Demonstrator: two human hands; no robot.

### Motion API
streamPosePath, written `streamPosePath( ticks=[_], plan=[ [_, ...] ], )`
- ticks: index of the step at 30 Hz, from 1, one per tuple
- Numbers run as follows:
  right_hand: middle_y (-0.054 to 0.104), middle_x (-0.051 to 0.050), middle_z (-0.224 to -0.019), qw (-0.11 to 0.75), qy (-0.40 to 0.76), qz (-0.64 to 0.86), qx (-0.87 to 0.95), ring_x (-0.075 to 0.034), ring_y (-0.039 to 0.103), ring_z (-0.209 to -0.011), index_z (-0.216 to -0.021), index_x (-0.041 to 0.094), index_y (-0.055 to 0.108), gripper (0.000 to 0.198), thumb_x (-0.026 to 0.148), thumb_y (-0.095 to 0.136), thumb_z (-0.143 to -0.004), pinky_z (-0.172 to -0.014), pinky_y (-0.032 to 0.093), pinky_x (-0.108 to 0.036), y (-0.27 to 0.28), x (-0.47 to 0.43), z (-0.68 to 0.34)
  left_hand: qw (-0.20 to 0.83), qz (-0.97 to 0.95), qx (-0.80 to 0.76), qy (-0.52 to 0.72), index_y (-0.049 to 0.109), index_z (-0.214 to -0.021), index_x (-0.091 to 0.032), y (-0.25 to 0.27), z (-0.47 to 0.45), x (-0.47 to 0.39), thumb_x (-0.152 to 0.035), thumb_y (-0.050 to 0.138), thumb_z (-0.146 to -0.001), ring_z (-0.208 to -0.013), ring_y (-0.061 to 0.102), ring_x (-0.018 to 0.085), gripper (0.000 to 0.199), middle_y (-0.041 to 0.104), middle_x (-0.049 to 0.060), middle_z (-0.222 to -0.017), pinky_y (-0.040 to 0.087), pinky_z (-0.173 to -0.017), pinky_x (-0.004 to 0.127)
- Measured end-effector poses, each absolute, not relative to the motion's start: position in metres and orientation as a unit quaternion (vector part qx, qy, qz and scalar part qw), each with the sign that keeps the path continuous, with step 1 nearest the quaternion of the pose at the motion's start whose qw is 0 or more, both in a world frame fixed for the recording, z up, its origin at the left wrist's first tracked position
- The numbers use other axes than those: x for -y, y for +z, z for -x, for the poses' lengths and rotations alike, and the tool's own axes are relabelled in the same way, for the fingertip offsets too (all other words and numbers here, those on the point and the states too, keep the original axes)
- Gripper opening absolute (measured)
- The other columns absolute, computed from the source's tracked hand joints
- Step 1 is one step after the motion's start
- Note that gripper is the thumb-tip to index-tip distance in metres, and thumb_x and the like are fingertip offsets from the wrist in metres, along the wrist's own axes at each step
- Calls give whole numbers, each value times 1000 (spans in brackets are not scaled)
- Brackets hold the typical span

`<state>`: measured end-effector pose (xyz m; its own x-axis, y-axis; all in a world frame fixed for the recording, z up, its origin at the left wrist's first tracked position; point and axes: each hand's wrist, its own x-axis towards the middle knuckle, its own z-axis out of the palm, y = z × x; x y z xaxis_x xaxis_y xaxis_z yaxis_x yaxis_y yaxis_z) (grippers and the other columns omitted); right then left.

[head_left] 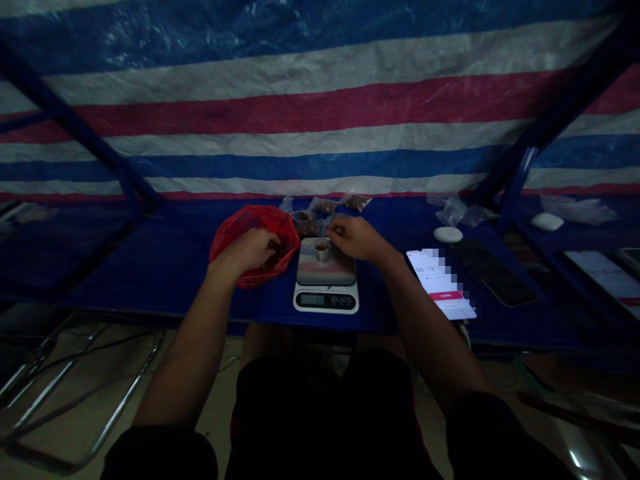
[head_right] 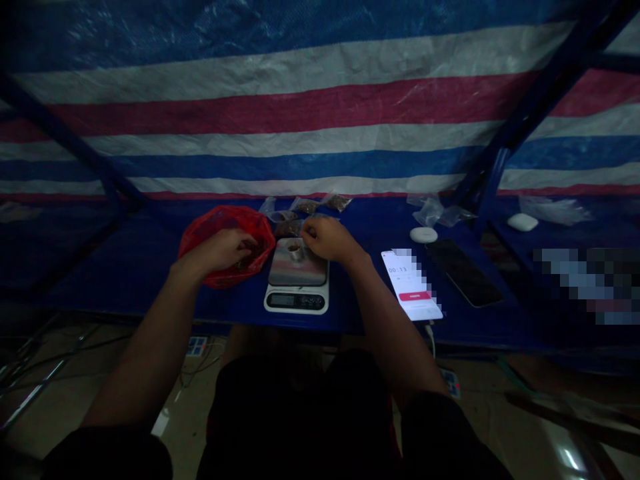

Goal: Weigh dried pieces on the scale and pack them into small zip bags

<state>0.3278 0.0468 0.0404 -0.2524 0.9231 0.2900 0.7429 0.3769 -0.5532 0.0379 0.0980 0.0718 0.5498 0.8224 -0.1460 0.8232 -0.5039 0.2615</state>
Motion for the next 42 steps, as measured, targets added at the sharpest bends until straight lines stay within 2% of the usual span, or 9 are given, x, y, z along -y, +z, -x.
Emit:
streamPosePath(
  ticks=[3, 9, 15, 21, 25, 33, 38, 42],
  plan=[
    [79, -9, -88, 294, 161, 536, 775, -20, 67, -75, -90, 17, 74, 19, 25, 60, -99, -66, 41, -29, 41, -47, -327, 156, -886, -436, 2, 80, -109, -23, 60, -35, -101, -19, 65, -84, -101, 78, 24, 30, 84, 8, -113, 60, -85, 27],
    [78, -9, -88, 291, 153, 537, 777, -20, 67, -76, -88, 17, 74, 18, 24, 61, -99, -67, 40, -30, 39, -47, -327, 183, -881, -435, 9, 78, -107, -20, 59, -36, -99, -20, 64, -84, -96, 78, 23, 27, 83, 9, -107, 59, -84, 29],
    [78, -9, -89, 287, 155, 535, 779, -19, 66, -75, -89, 17, 75, 20, 25, 60, -99, -67, 39, -30, 38, -48, -328, 168, -908, -382, 24, 77, -111, -19, 59, -41, -98, -13, 63, -78, -103, 76, 24, 36, 81, 11, -118, 58, -94, 31],
    [78, -10, -90, 285, 147, 533, 783, -20, 65, -74, -89, 16, 76, 22, 25, 58, -99, -68, 39, -30, 39, -47, -327, 184, -911, -370, 11, 79, -110, -18, 59, -46, -98, -25, 66, -88, -102, 75, 24, 26, 81, 10, -115, 57, -93, 32],
    [78, -9, -89, 286, 154, 536, 779, -20, 66, -75, -90, 16, 75, 21, 24, 58, -98, -68, 39, -30, 40, -47, -327, 170, -899, -403, -6, 81, -107, -20, 62, -47, -96, -22, 63, -91, -100, 76, 21, 23, 82, 7, -113, 56, -90, 28],
    [78, -9, -89, 282, 157, 539, 778, -19, 65, -74, -88, 16, 74, 20, 23, 59, -99, -67, 38, -29, 41, -46, -327, 140, -911, -385, -51, 77, -125, -18, 66, -48, -92, -12, 60, -82, -111, 73, 24, 46, 77, 11, -128, 55, -98, 30],
    [78, -9, -88, 286, 156, 537, 778, -19, 65, -74, -89, 16, 74, 19, 23, 60, -99, -68, 38, -30, 41, -46, -327, 155, -915, -368, -49, 79, -116, -20, 61, -47, -95, -20, 65, -85, -101, 73, 22, 35, 78, 10, -119, 56, -92, 30],
    [78, -10, -89, 290, 156, 535, 778, -19, 66, -75, -89, 16, 75, 20, 23, 59, -99, -68, 39, -30, 40, -47, -327, 178, -902, -392, -28, 81, -111, -21, 62, -46, -96, -19, 64, -88, -98, 74, 21, 29, 81, 7, -114, 56, -90, 30]
  ],
)
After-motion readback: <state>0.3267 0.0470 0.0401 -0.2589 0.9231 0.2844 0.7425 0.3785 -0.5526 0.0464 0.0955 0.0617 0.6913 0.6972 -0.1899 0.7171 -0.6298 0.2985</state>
